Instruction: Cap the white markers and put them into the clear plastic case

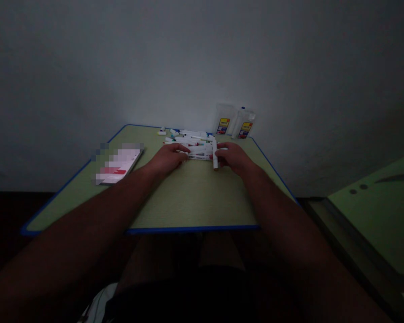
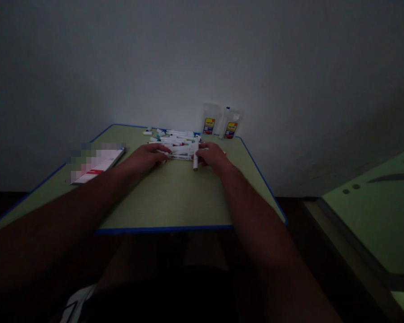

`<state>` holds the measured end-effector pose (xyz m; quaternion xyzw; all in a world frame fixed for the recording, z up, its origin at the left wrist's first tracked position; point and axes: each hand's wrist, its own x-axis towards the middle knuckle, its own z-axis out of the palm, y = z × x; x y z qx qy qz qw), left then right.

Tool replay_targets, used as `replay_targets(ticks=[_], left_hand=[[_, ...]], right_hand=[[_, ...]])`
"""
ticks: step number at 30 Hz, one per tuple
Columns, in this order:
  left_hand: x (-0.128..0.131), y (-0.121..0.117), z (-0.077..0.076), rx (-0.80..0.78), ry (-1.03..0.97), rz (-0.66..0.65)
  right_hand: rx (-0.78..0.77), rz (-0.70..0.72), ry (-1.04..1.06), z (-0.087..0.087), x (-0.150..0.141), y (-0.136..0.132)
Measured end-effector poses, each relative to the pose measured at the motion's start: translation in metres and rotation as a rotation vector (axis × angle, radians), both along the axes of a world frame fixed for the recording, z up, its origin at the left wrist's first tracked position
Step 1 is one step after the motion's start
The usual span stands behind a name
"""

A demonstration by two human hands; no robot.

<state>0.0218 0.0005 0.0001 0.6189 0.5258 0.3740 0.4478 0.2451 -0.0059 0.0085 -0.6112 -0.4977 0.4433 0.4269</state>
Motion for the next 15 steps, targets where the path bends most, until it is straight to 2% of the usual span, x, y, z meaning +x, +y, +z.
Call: replay_targets(ticks=[3,10,15], left_hand=[[-0.0012,0.0046,-0.0043,0.008,-0.001,-0.002],[-0.0005,0.0013,-0.0016,0.017,0.017,0.0],[-0.0005,0.0039,-0.0047,-0.01,-0.04,0.002]], right_hand=[[0.015,-0.005,0.0,-0.0014,-0.0001,0.0005],[0.044,-0.011,-0.011,-0.0075,0.0022,0.0047],[0.056,0.041,-0.005,-0.0003,-0.0017,-0.0026]])
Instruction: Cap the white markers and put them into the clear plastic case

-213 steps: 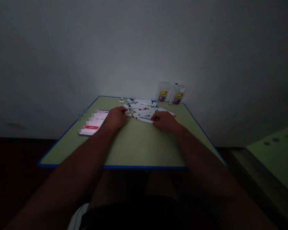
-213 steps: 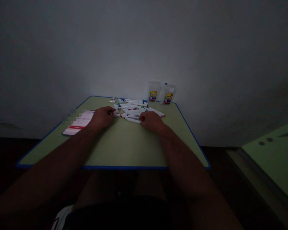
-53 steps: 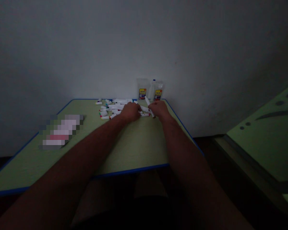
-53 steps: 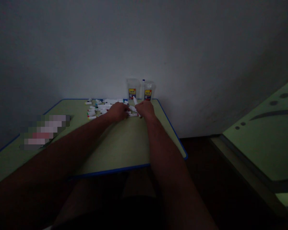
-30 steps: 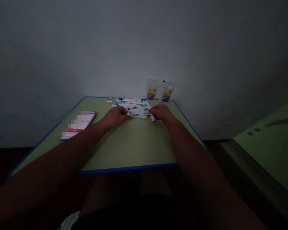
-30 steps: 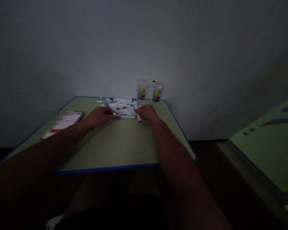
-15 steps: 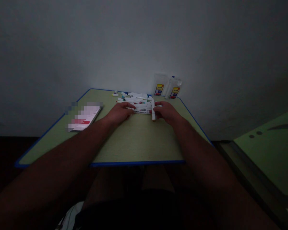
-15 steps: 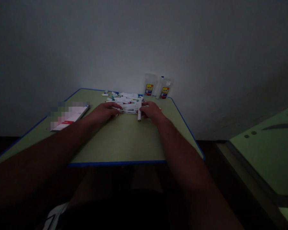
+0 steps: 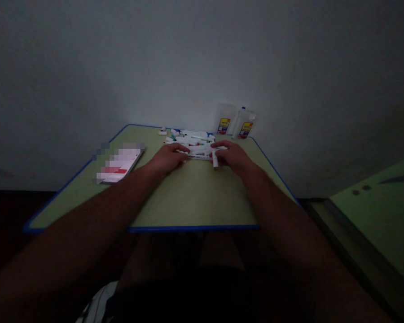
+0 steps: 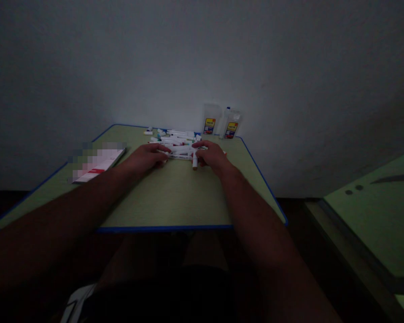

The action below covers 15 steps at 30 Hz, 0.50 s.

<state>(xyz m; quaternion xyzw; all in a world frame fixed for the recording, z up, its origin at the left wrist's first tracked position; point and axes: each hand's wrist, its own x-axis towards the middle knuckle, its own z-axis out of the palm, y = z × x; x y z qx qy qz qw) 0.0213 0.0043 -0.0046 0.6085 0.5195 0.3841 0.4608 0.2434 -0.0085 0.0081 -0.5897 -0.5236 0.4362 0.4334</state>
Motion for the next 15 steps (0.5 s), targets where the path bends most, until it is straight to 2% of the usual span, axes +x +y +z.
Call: replay_targets(ticks=[4,9,15], left_hand=[[0.0006,0.0025,-0.0019,-0.047,-0.098,0.007],[0.002,-0.0004,0.0025,-0.098,-0.207,0.027],[0.0008,-0.001,0.0048,-0.113,-0.192,0.033]], right_hand=[[-0.016,0.0,-0.008,0.0051,-0.0031,-0.0048],[-0.001,0.029,-0.015,0.0026,-0.0029,-0.0031],[0.008,0.05,-0.024,0.0013,-0.0038,-0.0037]])
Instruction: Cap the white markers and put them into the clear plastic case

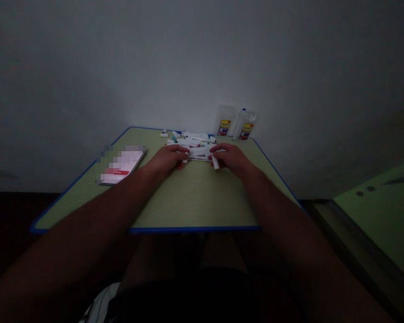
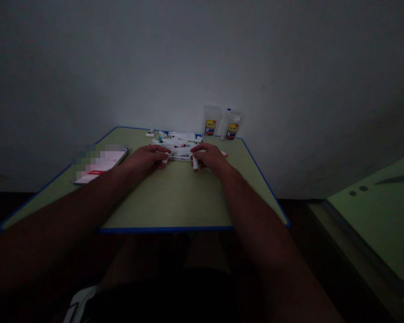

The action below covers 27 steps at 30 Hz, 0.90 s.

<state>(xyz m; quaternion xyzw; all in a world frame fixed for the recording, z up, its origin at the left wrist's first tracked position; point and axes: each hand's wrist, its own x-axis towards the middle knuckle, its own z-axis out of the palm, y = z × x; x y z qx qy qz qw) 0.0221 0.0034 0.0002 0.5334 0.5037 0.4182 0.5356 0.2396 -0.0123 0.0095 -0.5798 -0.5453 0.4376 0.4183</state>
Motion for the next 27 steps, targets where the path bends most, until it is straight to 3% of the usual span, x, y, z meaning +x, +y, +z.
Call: replay_targets(ticks=[12,27], left_hand=[[-0.0056,0.0024,-0.0058,0.146,0.066,0.013],[-0.0032,0.0014,-0.0041,0.114,0.035,0.019]], right_hand=[[0.003,0.036,0.032,-0.002,-0.0007,-0.0006],[0.002,0.061,0.041,-0.0052,0.0011,0.0013]])
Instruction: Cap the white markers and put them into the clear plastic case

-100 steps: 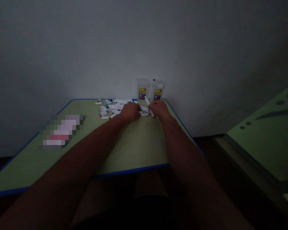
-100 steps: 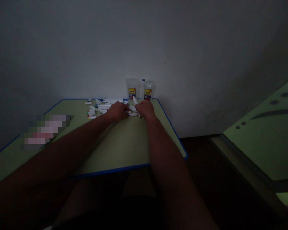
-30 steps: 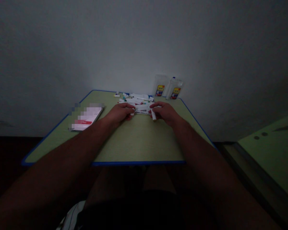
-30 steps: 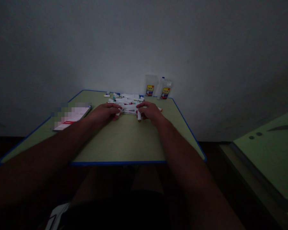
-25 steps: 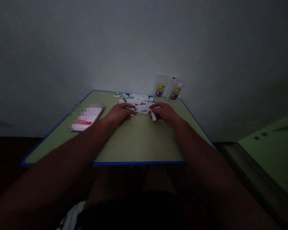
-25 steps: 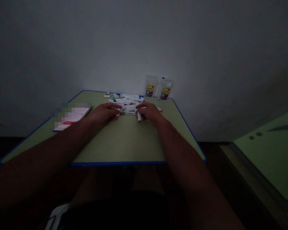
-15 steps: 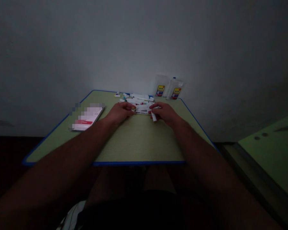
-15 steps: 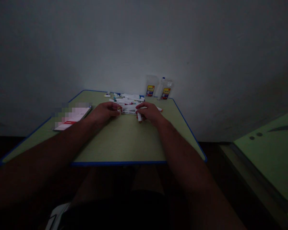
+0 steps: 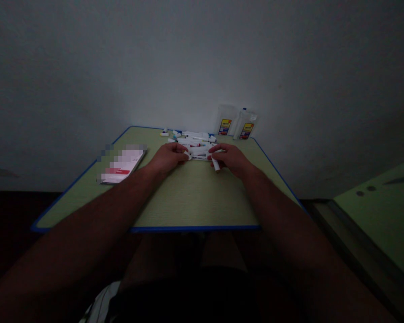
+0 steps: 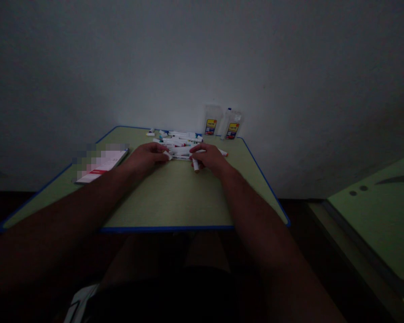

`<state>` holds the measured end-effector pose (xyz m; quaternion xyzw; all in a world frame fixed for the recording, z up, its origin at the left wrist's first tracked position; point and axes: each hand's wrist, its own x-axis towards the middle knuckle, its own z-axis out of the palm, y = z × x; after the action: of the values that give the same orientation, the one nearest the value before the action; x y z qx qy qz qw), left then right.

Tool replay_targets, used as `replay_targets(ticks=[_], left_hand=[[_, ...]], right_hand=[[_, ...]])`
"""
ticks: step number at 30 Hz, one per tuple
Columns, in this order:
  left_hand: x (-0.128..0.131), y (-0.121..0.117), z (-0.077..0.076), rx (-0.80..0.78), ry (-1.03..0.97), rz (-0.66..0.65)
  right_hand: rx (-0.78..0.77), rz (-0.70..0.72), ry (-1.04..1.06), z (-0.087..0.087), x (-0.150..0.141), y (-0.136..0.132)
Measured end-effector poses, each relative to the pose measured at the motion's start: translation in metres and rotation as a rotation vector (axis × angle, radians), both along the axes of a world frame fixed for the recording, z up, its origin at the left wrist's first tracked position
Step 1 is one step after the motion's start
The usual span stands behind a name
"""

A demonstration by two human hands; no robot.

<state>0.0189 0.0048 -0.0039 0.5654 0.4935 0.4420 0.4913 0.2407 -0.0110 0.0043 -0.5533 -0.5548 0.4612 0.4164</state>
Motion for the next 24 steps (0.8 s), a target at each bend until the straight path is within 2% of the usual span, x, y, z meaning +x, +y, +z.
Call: replay_targets(ticks=[12,24], left_hand=[[0.0009,-0.0005,-0.0007,-0.019,-0.078,0.008],[-0.0001,-0.001,-0.0003,0.057,-0.017,0.036]], right_hand=[[0.008,-0.004,0.023,0.0021,-0.0008,-0.0015],[-0.015,-0.006,0.041,0.0023,-0.0017,-0.001]])
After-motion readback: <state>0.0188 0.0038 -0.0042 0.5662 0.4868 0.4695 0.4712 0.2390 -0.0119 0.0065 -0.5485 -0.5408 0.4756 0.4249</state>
